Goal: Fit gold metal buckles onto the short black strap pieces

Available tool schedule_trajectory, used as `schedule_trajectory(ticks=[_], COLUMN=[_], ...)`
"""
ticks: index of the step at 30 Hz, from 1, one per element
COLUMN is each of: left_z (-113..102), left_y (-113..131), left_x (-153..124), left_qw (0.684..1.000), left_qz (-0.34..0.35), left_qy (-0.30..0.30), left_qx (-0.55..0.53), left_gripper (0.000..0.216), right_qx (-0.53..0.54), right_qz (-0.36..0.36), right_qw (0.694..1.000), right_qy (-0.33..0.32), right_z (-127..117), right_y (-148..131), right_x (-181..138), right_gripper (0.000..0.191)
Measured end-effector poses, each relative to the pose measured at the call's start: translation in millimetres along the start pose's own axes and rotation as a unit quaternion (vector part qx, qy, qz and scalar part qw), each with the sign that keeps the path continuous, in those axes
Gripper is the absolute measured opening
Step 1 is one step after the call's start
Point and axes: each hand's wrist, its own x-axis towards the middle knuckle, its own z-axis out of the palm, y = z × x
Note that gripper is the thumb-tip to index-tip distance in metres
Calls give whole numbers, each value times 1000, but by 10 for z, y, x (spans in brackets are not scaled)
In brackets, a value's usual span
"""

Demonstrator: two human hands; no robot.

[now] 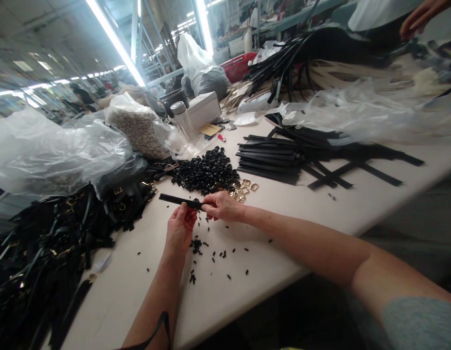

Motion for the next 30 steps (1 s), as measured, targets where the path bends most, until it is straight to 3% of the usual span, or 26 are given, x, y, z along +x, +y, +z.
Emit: schedule_trajectory(ticks=[5,10,16,19,26,30], left_z=[14,-36,-40,-11,6,2], left_y=[8,72,58,29,-41,-56], left_x=[-19,-32,-109,-133,-128,-84], left_qw=[999,992,985,989,987,985], left_qz=[-23,-61,-94,-64,53,47], left_qy=[-28,-108,-131,-123,-120,-124], left_qx=[-22,-4,-57,-45,94,110], left_gripper=[34,36,26,27,34,36], right_qx=[-30,41,86,72,-127,-150], right_qz=[0,26,38,41,-37,-65], right_qw=[999,996,993,995,989,986], right_qy=[-12,-71,-70,-52,59,39], right_z=[-25,-46,-30,-24,-5,-31], right_y=[-33,-61,-49,-56,-62,-65], right_x=[-6,-26,-12,-11,-27,-23], right_gripper=[14,14,16,16,14,16])
